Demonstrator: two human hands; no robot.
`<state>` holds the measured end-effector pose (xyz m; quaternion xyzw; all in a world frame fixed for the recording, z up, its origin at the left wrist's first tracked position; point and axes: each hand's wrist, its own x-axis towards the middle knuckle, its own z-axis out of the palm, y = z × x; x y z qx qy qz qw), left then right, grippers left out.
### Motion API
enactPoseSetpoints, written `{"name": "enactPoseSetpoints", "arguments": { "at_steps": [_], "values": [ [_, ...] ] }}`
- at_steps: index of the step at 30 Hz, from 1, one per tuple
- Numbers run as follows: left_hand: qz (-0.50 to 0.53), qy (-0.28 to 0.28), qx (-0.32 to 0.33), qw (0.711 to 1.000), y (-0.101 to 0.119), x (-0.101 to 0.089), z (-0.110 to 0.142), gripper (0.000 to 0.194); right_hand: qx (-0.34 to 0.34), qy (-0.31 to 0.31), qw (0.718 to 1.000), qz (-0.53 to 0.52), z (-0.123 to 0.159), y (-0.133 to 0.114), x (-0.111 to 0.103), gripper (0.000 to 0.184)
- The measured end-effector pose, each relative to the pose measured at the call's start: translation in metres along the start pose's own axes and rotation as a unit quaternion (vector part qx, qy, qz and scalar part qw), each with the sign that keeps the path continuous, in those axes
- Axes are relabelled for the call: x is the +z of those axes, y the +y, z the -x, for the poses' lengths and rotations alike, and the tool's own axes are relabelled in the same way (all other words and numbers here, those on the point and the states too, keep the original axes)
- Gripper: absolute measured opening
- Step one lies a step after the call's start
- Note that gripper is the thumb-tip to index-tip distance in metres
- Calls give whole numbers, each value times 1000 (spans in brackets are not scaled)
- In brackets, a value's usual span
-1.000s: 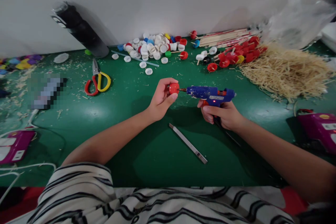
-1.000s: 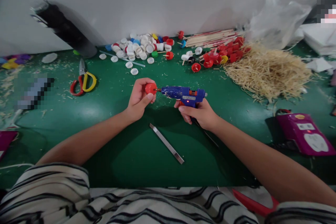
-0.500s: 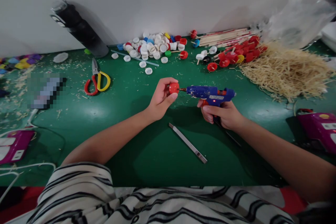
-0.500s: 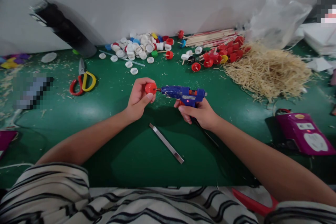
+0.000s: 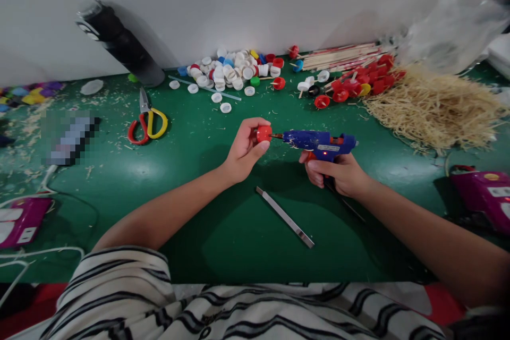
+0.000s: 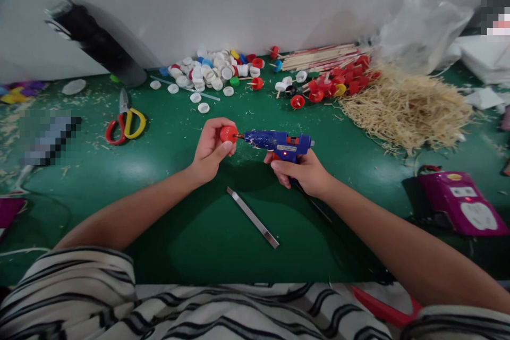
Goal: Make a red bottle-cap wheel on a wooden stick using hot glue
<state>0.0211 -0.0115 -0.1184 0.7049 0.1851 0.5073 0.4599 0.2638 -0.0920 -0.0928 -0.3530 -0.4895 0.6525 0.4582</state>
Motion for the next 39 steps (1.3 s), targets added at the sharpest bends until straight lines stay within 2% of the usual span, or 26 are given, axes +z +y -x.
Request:
{"name": "enactPoseSetpoints", "arguments": {
  "at_steps": [39],
  "values": [
    [5, -1, 1, 1000, 0, -1, 1, 34, -6, 4, 1000, 8, 0, 0, 1, 23]
  ]
}}
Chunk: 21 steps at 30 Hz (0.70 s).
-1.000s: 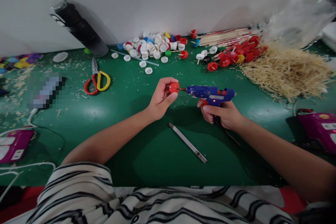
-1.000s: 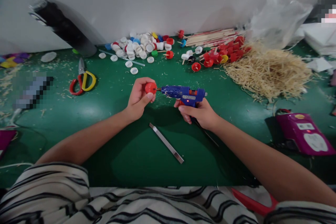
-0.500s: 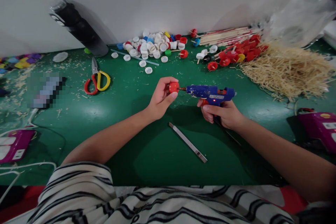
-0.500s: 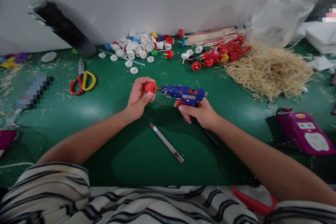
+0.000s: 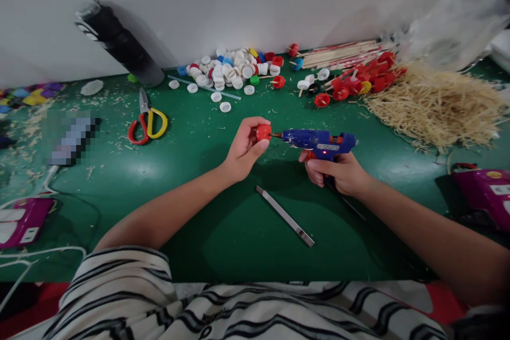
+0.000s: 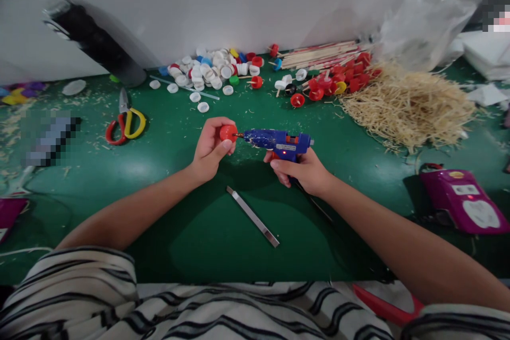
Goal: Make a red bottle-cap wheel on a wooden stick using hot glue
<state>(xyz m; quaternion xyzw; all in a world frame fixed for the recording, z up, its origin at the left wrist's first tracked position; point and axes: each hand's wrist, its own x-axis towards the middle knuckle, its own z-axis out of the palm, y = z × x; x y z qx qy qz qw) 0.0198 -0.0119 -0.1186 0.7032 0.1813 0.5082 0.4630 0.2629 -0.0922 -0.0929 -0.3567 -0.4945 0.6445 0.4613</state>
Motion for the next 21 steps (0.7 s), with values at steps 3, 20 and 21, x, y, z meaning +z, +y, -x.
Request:
{"name": "enactPoseSetpoints", "arguments": {
  "at_steps": [3, 20, 21],
  "values": [
    [2, 1, -6, 1000, 0, 0, 0, 35, 3, 0, 1000, -1, 0, -1, 0, 23],
    [-5, 3, -15, 1000, 0, -1, -1, 35, -1, -6, 1000, -4, -1, -1, 0, 22],
    [-7, 2, -17, 1000, 0, -1, 0, 35, -3, -6, 1000, -4, 0, -1, 0, 22]
  ]
}}
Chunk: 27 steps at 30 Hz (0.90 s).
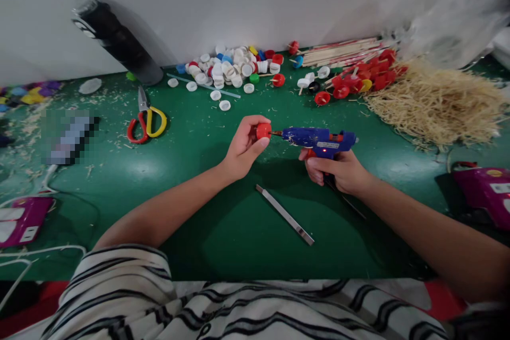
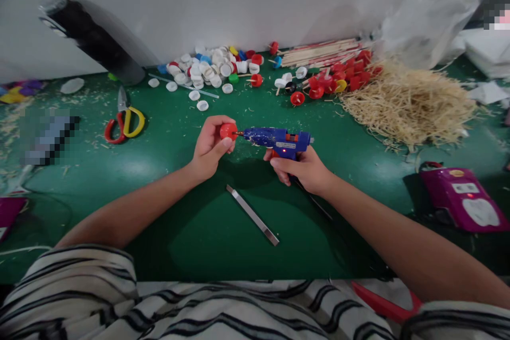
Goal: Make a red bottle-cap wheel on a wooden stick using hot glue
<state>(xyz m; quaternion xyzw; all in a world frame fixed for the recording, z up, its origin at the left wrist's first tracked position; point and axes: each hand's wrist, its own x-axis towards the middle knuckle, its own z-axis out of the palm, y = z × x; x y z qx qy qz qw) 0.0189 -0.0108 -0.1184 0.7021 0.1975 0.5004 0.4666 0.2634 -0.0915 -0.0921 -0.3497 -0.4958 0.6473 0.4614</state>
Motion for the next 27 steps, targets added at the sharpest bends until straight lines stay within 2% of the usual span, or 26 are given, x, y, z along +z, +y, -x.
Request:
{"name": "enactPoseSetpoints", "arguments": {
  "at_steps": [27],
  "values": [
    [0, -5, 11, 1000, 3, -1, -1, 31, 0, 1, 1000, -4, 1, 3, -2, 20]
  ]
}}
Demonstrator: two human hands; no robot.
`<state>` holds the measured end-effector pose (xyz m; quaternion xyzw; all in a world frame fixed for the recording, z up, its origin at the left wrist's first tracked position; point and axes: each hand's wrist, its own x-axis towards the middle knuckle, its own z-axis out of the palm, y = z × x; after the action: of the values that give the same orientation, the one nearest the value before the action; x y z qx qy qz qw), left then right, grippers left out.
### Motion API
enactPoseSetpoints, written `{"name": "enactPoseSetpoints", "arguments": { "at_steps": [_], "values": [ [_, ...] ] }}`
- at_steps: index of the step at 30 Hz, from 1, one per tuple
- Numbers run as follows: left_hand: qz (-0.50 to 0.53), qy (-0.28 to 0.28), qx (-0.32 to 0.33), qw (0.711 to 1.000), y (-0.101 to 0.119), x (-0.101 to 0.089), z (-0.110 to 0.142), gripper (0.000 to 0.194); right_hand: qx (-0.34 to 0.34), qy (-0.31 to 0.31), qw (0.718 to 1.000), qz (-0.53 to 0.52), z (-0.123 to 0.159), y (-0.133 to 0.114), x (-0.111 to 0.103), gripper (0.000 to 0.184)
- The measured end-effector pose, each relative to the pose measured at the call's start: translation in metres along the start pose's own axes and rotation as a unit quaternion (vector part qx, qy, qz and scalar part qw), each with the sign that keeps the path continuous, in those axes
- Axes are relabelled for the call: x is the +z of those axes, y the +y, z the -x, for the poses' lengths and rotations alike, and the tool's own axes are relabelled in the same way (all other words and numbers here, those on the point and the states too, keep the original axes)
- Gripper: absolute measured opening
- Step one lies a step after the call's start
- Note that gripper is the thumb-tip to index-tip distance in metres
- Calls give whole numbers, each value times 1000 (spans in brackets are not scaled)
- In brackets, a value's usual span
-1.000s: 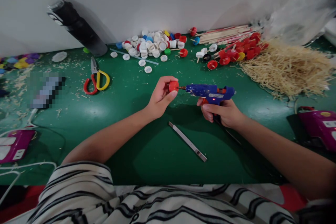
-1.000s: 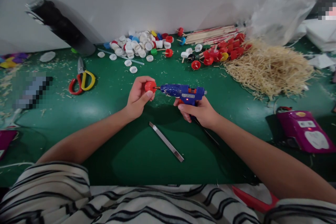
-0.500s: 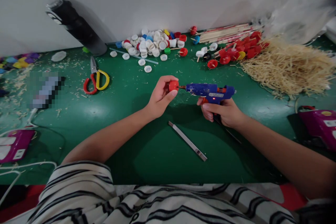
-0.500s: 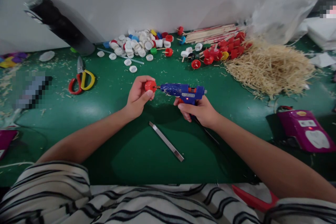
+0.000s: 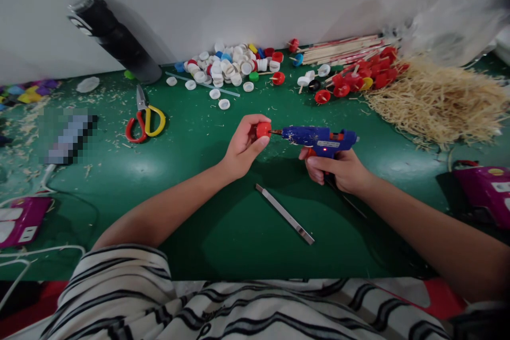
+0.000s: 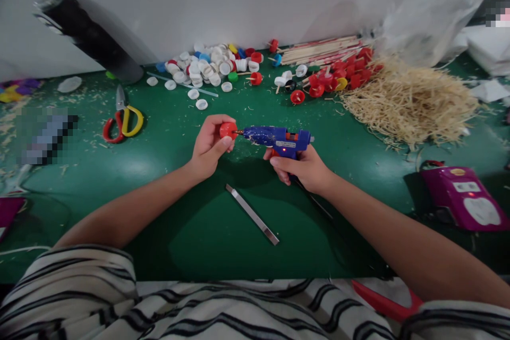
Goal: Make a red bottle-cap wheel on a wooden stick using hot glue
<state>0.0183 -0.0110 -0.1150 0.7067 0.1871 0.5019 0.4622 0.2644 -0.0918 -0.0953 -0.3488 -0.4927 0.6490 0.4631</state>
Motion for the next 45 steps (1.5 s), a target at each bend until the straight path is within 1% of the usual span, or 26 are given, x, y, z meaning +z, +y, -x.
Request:
{"name": "enactPoseSetpoints", "arguments": {
  "at_steps": [10, 18, 26, 34, 41, 45],
  "values": [
    [-18, 3, -6, 1000, -1, 0, 0, 33, 1, 0, 1000, 1, 0, 1, 0, 19],
    [0, 6, -8, 1000, 1, 1, -2, 31, 1, 0, 1000, -1, 0, 0, 0, 19],
    [14, 13, -44, 999, -1, -1, -2, 33, 7, 1, 1000, 7, 0, -2, 1, 19],
    [20, 17, -53, 998, -1, -1, -1, 33, 12, -1, 1000, 5, -1, -2, 1, 20],
    [30, 13, -42, 999, -3, -1, -1, 30, 13, 0, 1000, 12, -1, 1, 0, 20],
    [27, 16, -45, 998, -2, -2, -2, 31, 11, -2, 1000, 11, -1, 0, 0, 20]
  ]
}}
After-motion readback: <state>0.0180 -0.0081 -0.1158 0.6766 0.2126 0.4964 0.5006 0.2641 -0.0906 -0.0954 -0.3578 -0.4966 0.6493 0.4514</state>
